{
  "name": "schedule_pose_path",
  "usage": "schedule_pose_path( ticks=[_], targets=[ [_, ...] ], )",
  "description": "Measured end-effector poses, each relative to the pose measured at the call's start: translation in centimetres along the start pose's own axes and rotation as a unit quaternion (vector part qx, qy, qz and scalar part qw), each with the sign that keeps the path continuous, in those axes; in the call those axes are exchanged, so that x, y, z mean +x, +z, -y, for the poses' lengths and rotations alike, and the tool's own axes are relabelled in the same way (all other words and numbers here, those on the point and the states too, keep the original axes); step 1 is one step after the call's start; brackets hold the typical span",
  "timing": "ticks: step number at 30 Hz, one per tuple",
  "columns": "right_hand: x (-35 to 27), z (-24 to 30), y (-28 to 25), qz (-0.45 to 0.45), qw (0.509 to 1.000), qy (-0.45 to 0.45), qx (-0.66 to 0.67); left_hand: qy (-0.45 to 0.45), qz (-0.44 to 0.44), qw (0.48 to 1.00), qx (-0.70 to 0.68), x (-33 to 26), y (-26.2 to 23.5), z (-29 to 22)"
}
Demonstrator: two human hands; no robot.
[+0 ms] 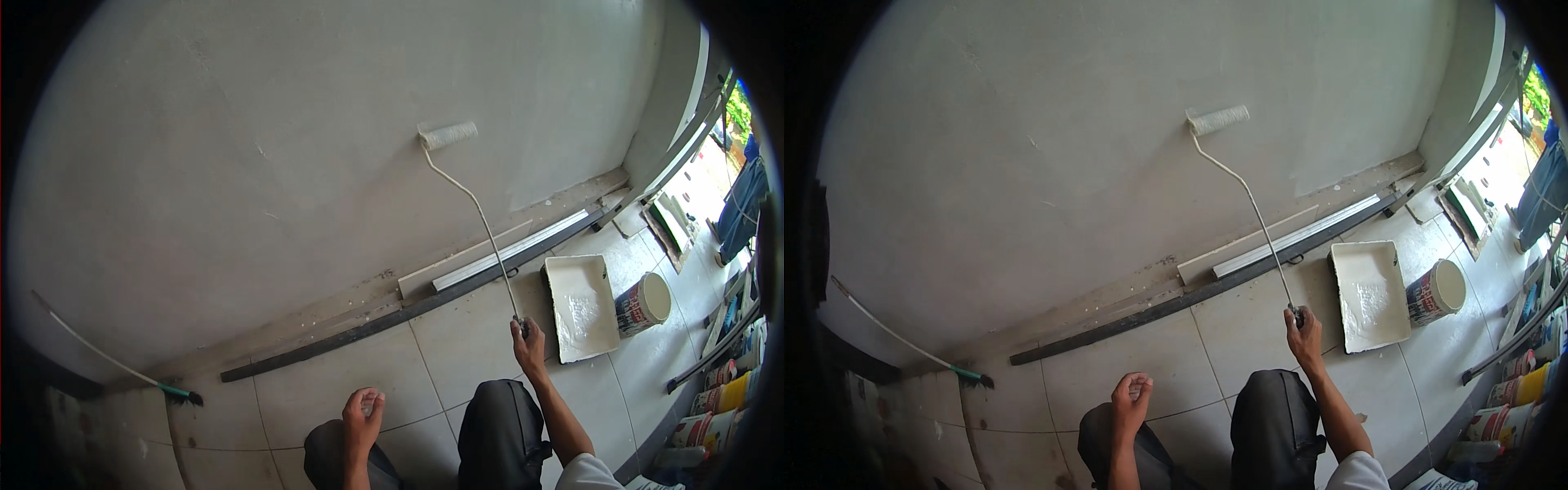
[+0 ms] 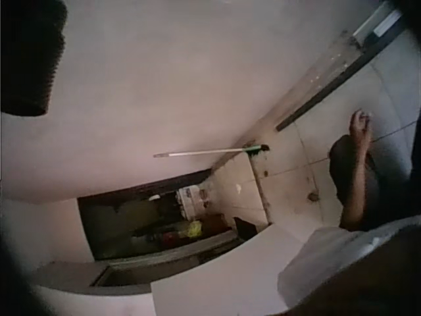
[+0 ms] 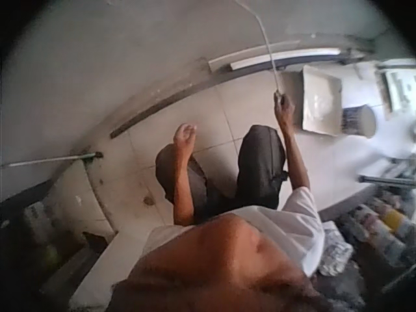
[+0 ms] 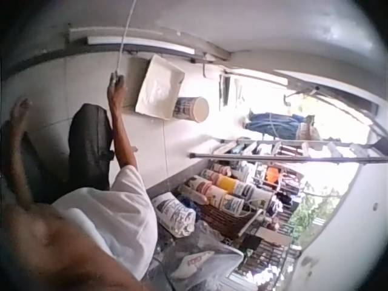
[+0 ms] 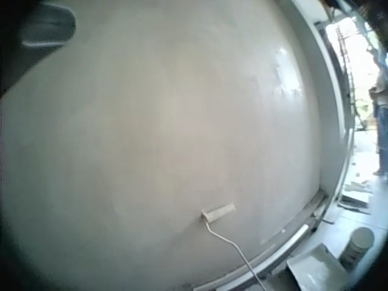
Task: The person paints a wall using a paint roller, dipping the roller into a paint tray to load it with paint from a paint bucket.
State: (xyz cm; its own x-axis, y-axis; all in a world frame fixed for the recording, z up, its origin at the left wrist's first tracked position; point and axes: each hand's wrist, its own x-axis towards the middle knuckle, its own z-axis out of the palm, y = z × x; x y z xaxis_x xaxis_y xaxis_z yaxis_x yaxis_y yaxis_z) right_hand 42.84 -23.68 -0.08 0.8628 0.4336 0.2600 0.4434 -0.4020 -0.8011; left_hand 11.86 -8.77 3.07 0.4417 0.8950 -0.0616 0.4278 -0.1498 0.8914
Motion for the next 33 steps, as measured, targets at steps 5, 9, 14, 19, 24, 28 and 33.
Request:
schedule_pose_path(
  ticks=[5,9,14,19,24,28,33],
  targets=[
    [-3.9,-6.0,1.7,0.07,0.995,0.072,0.017,-0.02,-0.002,1.0,0.014,-0.5,-1.3,0.4],
    [-6.9,-9.7,2.9,0.117,0.985,0.122,0.042,-0.039,-0.012,0.999,0.019,-1.2,-2.5,0.9],
    [-7.0,-12.5,5.2,0.109,0.991,0.07,0.034,-0.032,-0.007,0.999,0.014,-1.3,-2.9,0.8],
    [-5.9,-12.3,6.8,0.167,0.961,0.153,0.156,-0.025,-0.004,1.0,0.017,-1.5,-2.8,0.6],
    [-5.2,-10.4,8.1,0.17,0.944,0.169,0.227,-0.032,0.006,0.999,0.017,-2.0,-2.5,0.3],
    [-1.2,-7.4,8.5,0.186,0.94,0.105,0.267,-0.034,0.01,0.999,0.022,-1.9,-2.2,-0.6],
    [5.4,-3.7,5.4,0.164,0.952,0.035,0.257,-0.014,0.022,0.999,0.036,-1.7,-1.9,-0.8]
  ],
)
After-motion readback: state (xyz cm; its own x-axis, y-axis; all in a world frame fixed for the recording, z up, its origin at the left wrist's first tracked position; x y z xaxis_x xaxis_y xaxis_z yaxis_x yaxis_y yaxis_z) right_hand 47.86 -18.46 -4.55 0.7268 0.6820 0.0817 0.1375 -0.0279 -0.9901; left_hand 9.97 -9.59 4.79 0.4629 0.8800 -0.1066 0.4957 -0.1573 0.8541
